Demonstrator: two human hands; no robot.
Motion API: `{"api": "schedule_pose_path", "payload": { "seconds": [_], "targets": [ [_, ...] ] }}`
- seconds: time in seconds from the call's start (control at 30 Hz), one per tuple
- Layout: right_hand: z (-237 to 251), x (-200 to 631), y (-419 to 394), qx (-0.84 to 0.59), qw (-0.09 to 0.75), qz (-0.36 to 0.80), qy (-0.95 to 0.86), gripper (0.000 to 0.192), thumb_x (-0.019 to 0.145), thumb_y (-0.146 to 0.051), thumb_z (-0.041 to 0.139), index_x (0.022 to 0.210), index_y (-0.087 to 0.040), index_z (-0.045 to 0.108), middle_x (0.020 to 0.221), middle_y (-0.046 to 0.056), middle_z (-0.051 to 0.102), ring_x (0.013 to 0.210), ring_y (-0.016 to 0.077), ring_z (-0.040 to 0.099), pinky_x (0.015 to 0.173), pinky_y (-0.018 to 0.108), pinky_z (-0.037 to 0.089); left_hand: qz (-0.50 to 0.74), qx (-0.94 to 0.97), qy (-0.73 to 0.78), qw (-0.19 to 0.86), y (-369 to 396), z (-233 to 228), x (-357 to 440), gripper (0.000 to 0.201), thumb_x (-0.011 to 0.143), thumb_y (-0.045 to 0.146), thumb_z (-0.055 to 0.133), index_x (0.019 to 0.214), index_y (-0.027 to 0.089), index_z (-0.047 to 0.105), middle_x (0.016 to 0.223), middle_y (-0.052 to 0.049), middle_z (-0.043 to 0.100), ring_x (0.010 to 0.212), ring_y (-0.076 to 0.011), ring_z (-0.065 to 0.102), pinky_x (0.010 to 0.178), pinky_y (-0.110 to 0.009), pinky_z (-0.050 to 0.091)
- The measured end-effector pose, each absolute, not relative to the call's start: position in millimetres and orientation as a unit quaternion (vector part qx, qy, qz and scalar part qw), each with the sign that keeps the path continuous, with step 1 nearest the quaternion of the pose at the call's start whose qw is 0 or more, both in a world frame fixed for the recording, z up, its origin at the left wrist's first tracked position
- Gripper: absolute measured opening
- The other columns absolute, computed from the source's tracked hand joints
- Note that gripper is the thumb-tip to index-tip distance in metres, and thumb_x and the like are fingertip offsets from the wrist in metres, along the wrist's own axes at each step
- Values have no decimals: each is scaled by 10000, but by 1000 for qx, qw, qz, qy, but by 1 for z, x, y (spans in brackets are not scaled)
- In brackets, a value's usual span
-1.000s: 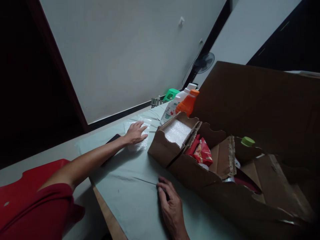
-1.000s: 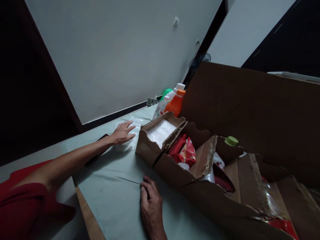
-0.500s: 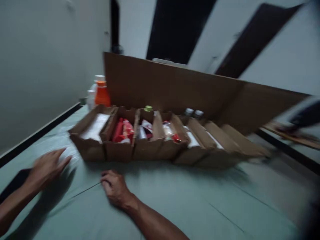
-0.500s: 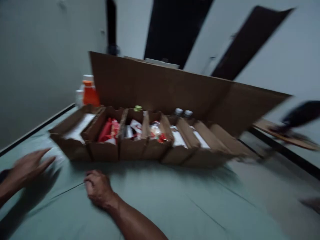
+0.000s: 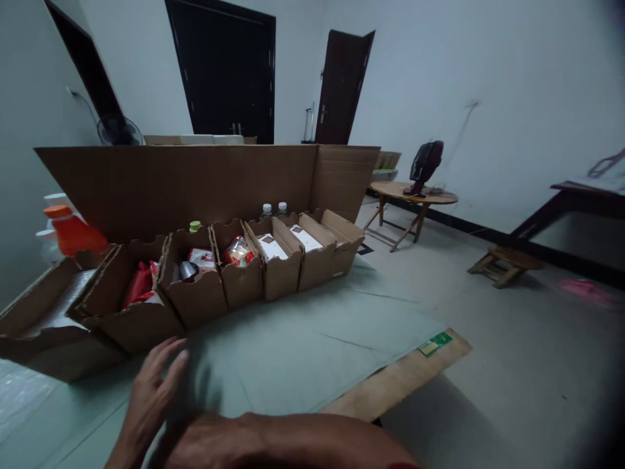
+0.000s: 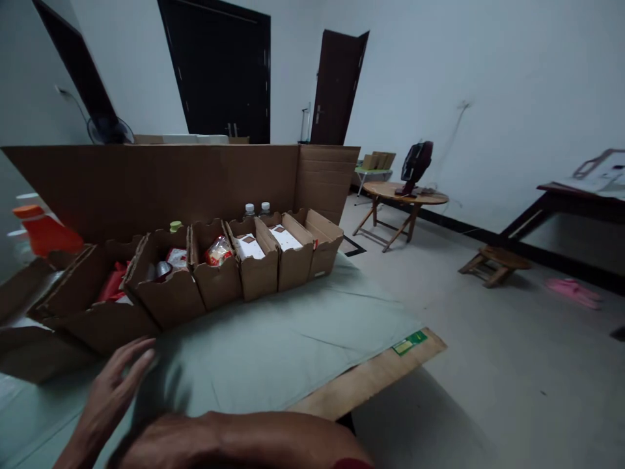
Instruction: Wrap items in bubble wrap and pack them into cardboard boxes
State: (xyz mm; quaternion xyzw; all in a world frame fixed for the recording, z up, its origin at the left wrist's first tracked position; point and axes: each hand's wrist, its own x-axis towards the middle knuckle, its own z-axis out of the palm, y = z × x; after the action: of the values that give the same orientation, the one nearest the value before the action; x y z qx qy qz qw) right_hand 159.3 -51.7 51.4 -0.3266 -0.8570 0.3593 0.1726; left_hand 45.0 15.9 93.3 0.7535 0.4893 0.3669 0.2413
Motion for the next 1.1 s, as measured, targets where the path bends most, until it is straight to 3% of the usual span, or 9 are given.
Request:
{"api": "schedule_pose_path", "payload": {
  "seconds": [0.07,0.17,0.27,0.4,0.53,0.63,0.73,0.93,1.1],
  "targets": [
    [60,216,-91,-256,162,404,-864,92,903,-260,622,850,-262,697,990,-46,775,936,147,722,780,187,507,329,786,463,245,16,76,67,560,812,651,494,1050,214,752,1246,-141,690,1202,-348,631,1037,-544,518],
    [93,319,-139,-415,272,344,-797,214,888,-334,652,1029,-200,741,1062,68,779,1024,206,709,962,285,491,272,818,464,203,8,42,89,529,866,553,459,1127,194,748,1299,-154,667,1212,-341,617,1046,-548,493],
    [139,414,-165,-618,362,240,-655,249,896,-295,570,1041,-224,759,1081,74,772,1013,227,708,922,350,524,242,843,464,124,-4,16,98,503,910,468,434,1211,185,721,1354,-166,640,1233,-348,595,1062,-558,457],
    [175,498,-173,-710,409,101,-564,282,905,-363,522,985,-215,749,990,71,772,901,240,714,787,355,560,230,859,452,73,-8,2,96,497,931,475,428,1240,200,704,1369,-152,638,1258,-334,581,1062,-531,454],
    [185,547,-154,-699,427,-82,-568,270,881,-287,514,1042,-223,720,1185,91,735,1123,260,661,949,413,526,227,861,450,64,-3,-1,93,485,916,491,449,1228,224,709,1362,-131,655,1247,-316,602,1059,-512,465],
    [199,574,-128,-714,359,-195,-568,353,876,-205,514,1186,-201,684,1331,118,668,1279,277,564,1085,464,421,223,860,454,63,-4,2,94,483,910,488,458,1216,217,716,1361,-135,661,1240,-321,614,1048,-526,476],
    [214,592,-103,-759,212,-222,-574,453,854,-161,548,1298,-157,637,1416,145,608,1363,301,473,1087,466,374,219,859,458,61,-9,11,96,479,921,479,458,1210,204,722,1354,-144,665,1223,-327,626,1034,-539,488],
    [215,606,-76,-752,95,-195,-622,314,776,-61,548,977,-167,765,1058,141,743,1085,284,610,980,397,357,240,849,467,63,-16,20,101,418,905,449,519,1203,242,726,1346,-115,675,1213,-315,640,1019,-516,523],
    [207,608,-85,-738,57,-161,-653,326,829,-58,523,1036,-169,749,1021,113,760,1010,249,633,948,354,356,239,850,467,52,-15,12,94,441,892,496,530,1208,258,725,1357,-108,673,1188,-323,663,992,-515,549]
  ]
}}
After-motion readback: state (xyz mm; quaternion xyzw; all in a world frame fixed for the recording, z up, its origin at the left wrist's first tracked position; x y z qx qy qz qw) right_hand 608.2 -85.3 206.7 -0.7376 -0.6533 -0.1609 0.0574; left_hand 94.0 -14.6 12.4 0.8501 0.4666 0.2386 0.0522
